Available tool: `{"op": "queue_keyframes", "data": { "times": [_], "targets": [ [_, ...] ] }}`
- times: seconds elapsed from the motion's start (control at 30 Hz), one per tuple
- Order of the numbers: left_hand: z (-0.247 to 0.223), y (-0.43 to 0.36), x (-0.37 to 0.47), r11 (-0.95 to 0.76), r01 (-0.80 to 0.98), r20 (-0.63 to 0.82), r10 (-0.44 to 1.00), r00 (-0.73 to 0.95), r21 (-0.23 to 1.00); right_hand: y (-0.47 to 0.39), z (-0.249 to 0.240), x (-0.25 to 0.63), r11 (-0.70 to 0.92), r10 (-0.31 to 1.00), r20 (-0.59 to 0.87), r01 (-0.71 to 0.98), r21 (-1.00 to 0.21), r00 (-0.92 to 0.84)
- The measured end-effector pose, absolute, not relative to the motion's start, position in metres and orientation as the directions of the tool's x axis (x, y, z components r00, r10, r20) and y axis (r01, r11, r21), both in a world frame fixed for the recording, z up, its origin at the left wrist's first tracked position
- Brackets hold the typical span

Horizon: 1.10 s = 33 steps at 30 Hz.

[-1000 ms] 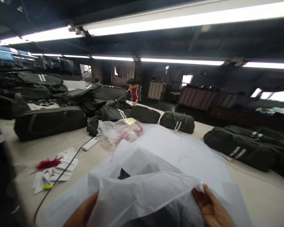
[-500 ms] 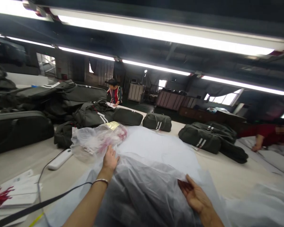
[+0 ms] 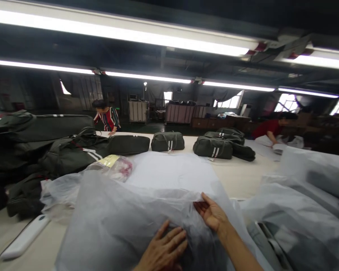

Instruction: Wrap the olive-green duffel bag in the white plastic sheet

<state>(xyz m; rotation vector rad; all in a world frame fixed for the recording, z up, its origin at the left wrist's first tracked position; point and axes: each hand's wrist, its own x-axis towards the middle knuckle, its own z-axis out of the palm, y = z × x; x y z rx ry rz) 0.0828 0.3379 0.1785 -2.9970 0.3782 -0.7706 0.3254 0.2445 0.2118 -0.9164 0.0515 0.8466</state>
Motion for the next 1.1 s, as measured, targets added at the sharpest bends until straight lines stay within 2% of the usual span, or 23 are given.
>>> {"op": "queue_keyframes", "data": {
  "times": [0.07,0.2,0.27,0.4,0.6,0.7,0.83,0.93,1.03,1.1],
  "targets": [
    [0.181,0.360,0.082,-0.991,-0.112,0.442,-0.132,0.887,-0.071,0.244,0.214,0.324,0.292,0.621,-0.425,-0.697,-0.655,0.659],
    [0.197,0.414,0.083,-0.970,0.239,0.361,0.240,0.901,0.049,0.242,0.217,0.321,0.297,0.625,-0.444,-0.721,-0.626,0.643],
    [0.205,0.434,0.089,-0.941,0.327,0.320,0.337,0.886,0.086,0.242,0.218,0.319,0.319,0.635,-0.431,-0.726,-0.610,0.641],
    [0.224,0.445,0.113,-0.892,0.409,0.341,0.451,0.825,0.192,0.239,0.221,0.316,0.364,0.660,-0.396,-0.733,-0.575,0.639],
    [0.254,0.447,0.153,-0.892,0.326,0.197,0.397,0.896,0.313,0.232,0.223,0.308,0.411,0.704,-0.299,-0.712,-0.569,0.645],
    [0.257,0.458,0.167,-0.862,0.355,0.179,0.438,0.881,0.362,0.229,0.225,0.302,0.472,0.683,-0.215,-0.646,-0.600,0.698],
    [0.254,0.473,0.176,-0.820,0.428,0.139,0.508,0.850,0.379,0.230,0.228,0.291,0.515,0.559,-0.084,-0.426,-0.744,0.825],
    [0.251,0.475,0.179,-0.800,0.457,0.113,0.534,0.838,0.389,0.236,0.226,0.284,0.421,0.490,0.027,-0.210,-0.883,0.871],
    [0.253,0.467,0.187,-0.808,0.363,0.147,0.474,0.868,0.464,0.241,0.220,0.280,0.284,0.489,0.143,-0.003,-0.959,0.860],
    [0.258,0.457,0.194,-0.806,0.242,0.176,0.389,0.904,0.541,0.243,0.215,0.280,0.234,0.502,0.178,0.065,-0.970,0.846]
  ]
}}
